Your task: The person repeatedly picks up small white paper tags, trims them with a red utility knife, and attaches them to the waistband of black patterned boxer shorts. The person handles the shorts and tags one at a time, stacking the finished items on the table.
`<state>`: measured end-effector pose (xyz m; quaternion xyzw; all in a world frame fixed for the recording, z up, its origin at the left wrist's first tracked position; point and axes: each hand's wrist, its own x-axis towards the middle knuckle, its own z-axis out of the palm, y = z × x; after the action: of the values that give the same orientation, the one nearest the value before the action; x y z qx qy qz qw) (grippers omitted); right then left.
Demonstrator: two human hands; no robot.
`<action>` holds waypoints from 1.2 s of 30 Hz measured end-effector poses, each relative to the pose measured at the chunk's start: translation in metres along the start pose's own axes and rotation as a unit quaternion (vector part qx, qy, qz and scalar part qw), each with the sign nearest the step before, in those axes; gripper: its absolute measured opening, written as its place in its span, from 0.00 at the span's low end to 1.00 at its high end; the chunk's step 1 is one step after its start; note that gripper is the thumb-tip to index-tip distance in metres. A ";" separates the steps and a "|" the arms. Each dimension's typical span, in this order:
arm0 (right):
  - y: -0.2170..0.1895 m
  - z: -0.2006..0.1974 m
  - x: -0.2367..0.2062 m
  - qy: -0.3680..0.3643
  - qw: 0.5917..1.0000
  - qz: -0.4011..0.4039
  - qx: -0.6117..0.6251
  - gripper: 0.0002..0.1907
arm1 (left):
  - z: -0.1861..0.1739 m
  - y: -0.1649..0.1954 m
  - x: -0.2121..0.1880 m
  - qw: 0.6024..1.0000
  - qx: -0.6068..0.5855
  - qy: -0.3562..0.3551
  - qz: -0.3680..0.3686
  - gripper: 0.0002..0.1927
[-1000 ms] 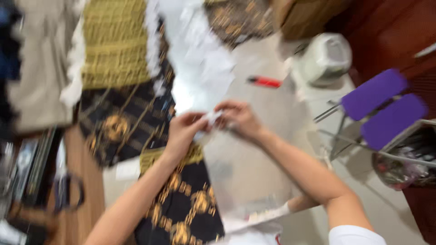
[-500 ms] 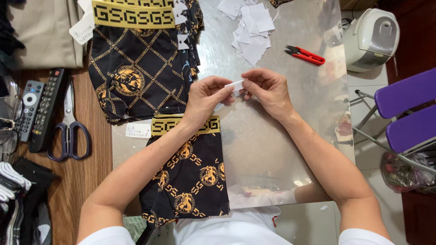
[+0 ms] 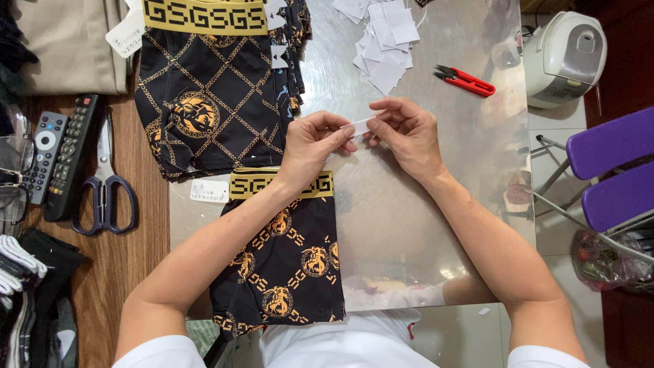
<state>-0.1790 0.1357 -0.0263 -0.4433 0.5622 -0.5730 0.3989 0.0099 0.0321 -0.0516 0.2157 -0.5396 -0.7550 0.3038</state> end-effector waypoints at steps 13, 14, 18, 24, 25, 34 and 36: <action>-0.007 0.003 -0.002 0.026 0.998 -0.017 -0.047 0.13 | 0.004 0.006 -0.003 1.000 0.009 0.025 0.007 0.10; -0.008 0.003 -0.003 0.027 0.998 -0.016 -0.049 0.14 | 0.004 0.006 -0.004 0.999 0.019 0.029 0.011 0.10; -0.010 0.008 -0.004 0.028 0.997 -0.039 -0.059 0.15 | 0.008 0.009 -0.007 0.995 0.080 0.052 0.038 0.08; -0.001 0.023 -0.006 0.036 0.998 -0.040 -0.035 0.14 | 0.014 0.016 -0.012 0.979 0.181 0.067 0.062 0.07; 0.000 0.024 -0.006 0.031 0.998 -0.051 -0.020 0.14 | 0.015 0.018 -0.011 0.982 0.165 0.063 0.061 0.07; -0.010 0.029 -0.009 0.056 0.976 -0.132 -0.165 0.14 | 0.019 0.020 -0.012 0.981 0.177 0.060 0.046 0.06; -0.013 0.029 -0.010 0.062 0.965 -0.153 -0.203 0.14 | 0.019 0.019 -0.012 0.984 0.165 0.054 0.046 0.06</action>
<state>-0.1474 0.1374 -0.0142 -0.5593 0.6157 -0.5277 0.1721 0.0106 0.0491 -0.0272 0.2787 -0.6490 -0.6279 0.3269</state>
